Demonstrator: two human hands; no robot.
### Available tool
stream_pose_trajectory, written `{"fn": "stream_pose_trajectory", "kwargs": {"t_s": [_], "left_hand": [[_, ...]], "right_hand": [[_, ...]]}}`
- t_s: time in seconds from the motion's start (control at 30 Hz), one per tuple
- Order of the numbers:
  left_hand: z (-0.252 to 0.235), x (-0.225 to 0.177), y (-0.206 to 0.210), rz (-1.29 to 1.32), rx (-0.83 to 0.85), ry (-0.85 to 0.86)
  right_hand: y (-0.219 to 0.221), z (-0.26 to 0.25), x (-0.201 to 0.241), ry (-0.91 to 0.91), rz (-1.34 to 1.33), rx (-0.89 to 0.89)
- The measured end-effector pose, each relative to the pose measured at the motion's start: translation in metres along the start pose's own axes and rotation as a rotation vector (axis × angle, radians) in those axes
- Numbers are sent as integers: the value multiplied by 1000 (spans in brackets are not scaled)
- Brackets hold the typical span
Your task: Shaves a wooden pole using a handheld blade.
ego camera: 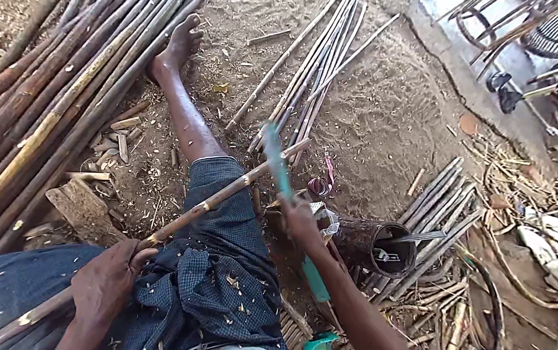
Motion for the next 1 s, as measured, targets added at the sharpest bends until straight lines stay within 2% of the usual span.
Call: {"fn": "stream_pose_trajectory", "kwargs": {"t_s": [0.07, 0.1, 0.23, 0.3, 0.37, 0.43, 0.5, 0.63, 0.77, 0.8, 0.87, 0.93, 1.0], "left_hand": [[0, -2, 0, 3, -6, -2], [0, -3, 0, 7, 0, 6], [4, -7, 6, -7, -55, 21], [7, -2, 5, -31, -83, 8], [15, 0, 4, -34, -73, 15], [11, -5, 6, -24, -94, 35], [11, -6, 7, -18, -96, 14], [10, -1, 3, -39, -85, 25], [9, 0, -3, -33, -27, 3], [11, 1, -2, -36, -29, 1], [5, -1, -1, -37, -36, 14], [0, -2, -6, -14, 65, -12], [-10, 6, -12, 144, 348, -113]], "right_hand": [[24, 31, 18, -118, 224, 195], [29, 37, 21, -129, 286, 231], [-11, -10, 4, 16, 27, -57], [-3, 6, 20, 15, 100, 25], [-1, 11, 16, 17, 162, 125], [-23, -8, 7, 29, 85, 39], [-23, -15, -1, 41, -49, -49], [6, 21, 7, -7, 60, 147], [-19, -5, -8, 60, -206, -29], [-15, -4, -9, 56, -163, -15], [11, 21, 4, -78, 90, 165], [39, 51, 17, -196, 291, 307], [32, 54, 22, -186, 90, 270]]}}
Point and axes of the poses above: each hand's wrist, its own z-axis away from the middle knuckle, its own y-axis out of the palm, x = y × z, the point moved 4 cm from there along -z, towards the middle knuckle, and after that the axes turned 3 degrees about x, right-handed, at the moved point
